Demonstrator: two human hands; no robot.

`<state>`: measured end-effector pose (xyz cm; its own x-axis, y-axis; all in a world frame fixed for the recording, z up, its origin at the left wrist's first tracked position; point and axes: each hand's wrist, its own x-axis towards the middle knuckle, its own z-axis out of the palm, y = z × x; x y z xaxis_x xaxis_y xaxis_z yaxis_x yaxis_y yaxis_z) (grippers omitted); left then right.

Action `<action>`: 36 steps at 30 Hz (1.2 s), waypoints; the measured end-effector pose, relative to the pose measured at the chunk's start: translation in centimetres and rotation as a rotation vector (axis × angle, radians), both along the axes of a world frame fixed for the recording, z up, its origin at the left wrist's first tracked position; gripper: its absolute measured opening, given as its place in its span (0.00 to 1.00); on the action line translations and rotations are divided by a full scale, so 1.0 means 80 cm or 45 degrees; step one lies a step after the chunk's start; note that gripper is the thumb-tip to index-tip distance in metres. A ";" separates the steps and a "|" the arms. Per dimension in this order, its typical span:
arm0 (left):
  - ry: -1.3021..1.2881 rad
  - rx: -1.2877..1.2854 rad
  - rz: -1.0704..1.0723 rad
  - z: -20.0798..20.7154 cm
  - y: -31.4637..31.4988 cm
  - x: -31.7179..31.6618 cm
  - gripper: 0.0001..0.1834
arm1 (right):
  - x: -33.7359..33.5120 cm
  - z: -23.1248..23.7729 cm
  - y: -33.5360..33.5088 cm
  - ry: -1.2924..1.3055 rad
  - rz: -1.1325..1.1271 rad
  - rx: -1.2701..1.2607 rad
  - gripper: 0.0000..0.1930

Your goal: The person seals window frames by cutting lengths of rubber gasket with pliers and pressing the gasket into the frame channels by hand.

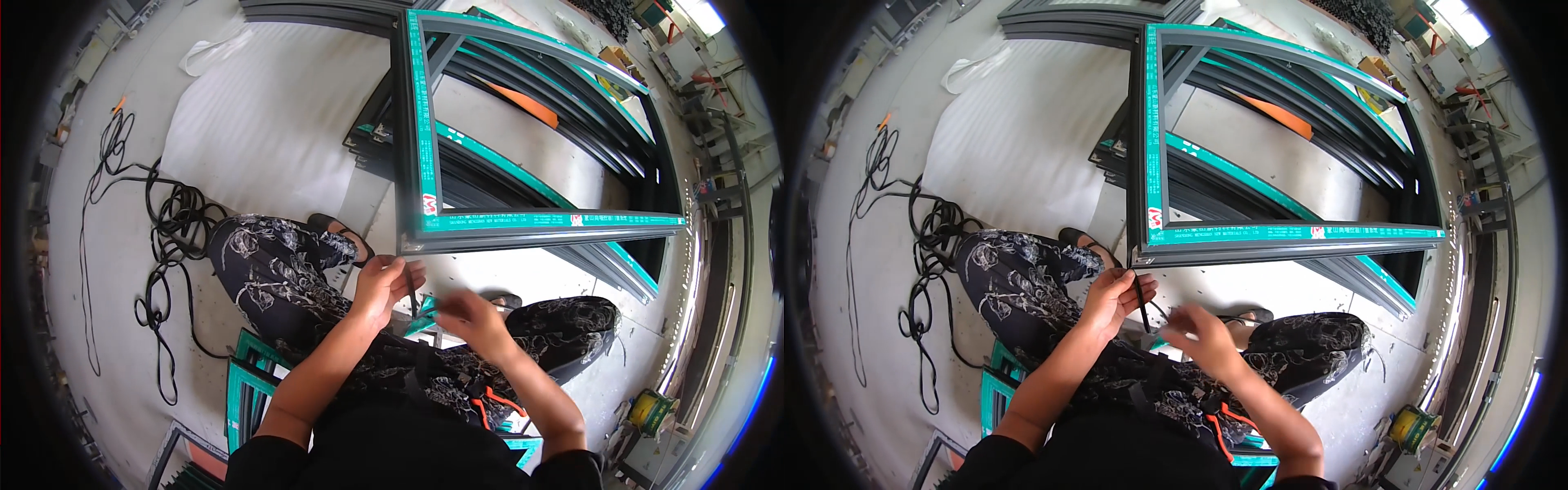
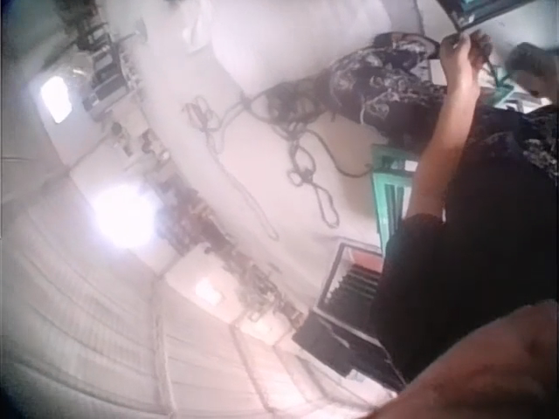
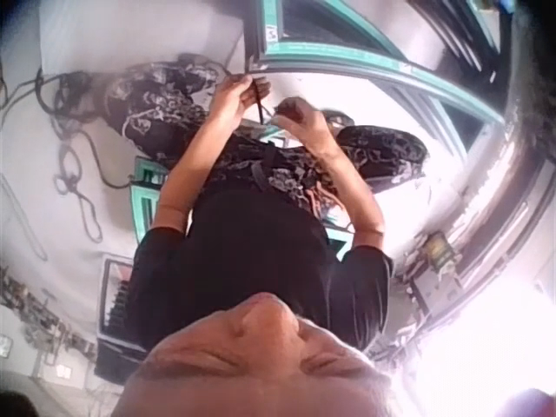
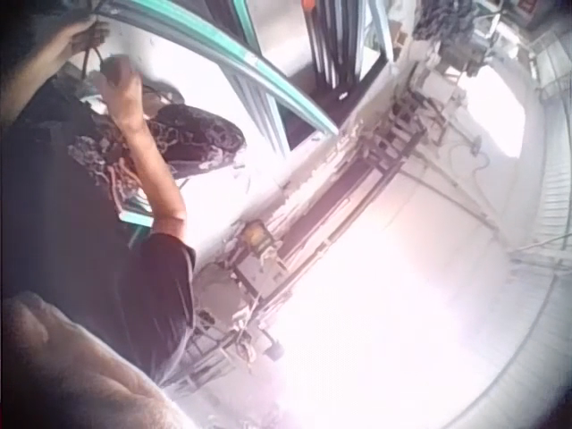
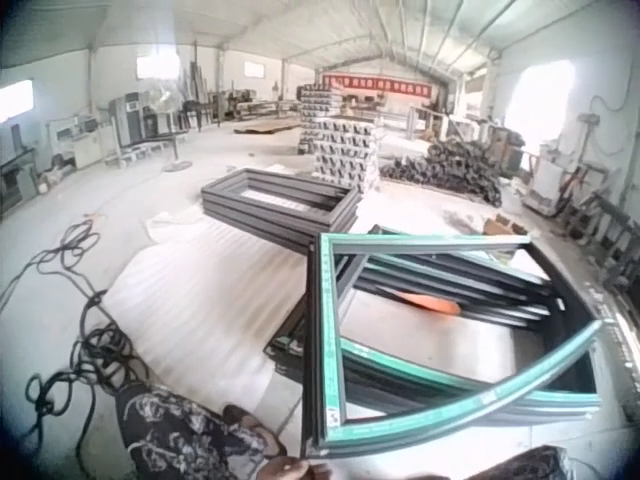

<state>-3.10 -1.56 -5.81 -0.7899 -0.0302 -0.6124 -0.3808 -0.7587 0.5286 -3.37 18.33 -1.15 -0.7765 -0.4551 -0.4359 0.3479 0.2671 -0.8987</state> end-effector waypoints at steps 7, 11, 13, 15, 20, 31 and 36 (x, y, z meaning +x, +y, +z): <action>0.232 -0.948 -0.194 -0.038 -0.025 -0.003 0.09 | -0.023 -0.089 -0.079 -0.176 0.056 -0.051 0.20; 0.266 -1.597 -0.403 -0.002 -0.027 -0.028 0.14 | -0.027 -0.058 -0.067 1.020 0.117 0.524 0.21; 0.385 -2.139 -0.560 0.004 -0.027 -0.047 0.10 | -0.035 -0.052 -0.060 1.190 0.105 0.565 0.22; 0.411 -2.202 -0.645 0.008 -0.027 -0.062 0.11 | -0.043 -0.056 -0.053 1.415 0.245 0.658 0.21; 0.284 -2.313 -1.068 0.038 -0.028 -0.082 0.11 | -0.051 -0.048 -0.051 1.482 0.253 0.694 0.23; 0.321 -2.186 -0.867 0.015 -0.034 -0.079 0.12 | -0.058 -0.062 -0.048 1.511 0.368 0.709 0.21; 0.182 -1.538 -0.868 -0.003 -0.053 -0.061 0.11 | -0.063 -0.053 -0.047 1.538 0.369 0.744 0.20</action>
<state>-8.01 -5.83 -6.02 -0.9154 -0.0644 -0.3973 -0.3741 0.5003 0.7809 -8.42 14.58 -5.43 -0.7160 -0.6500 0.2546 -0.6960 0.6364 -0.3326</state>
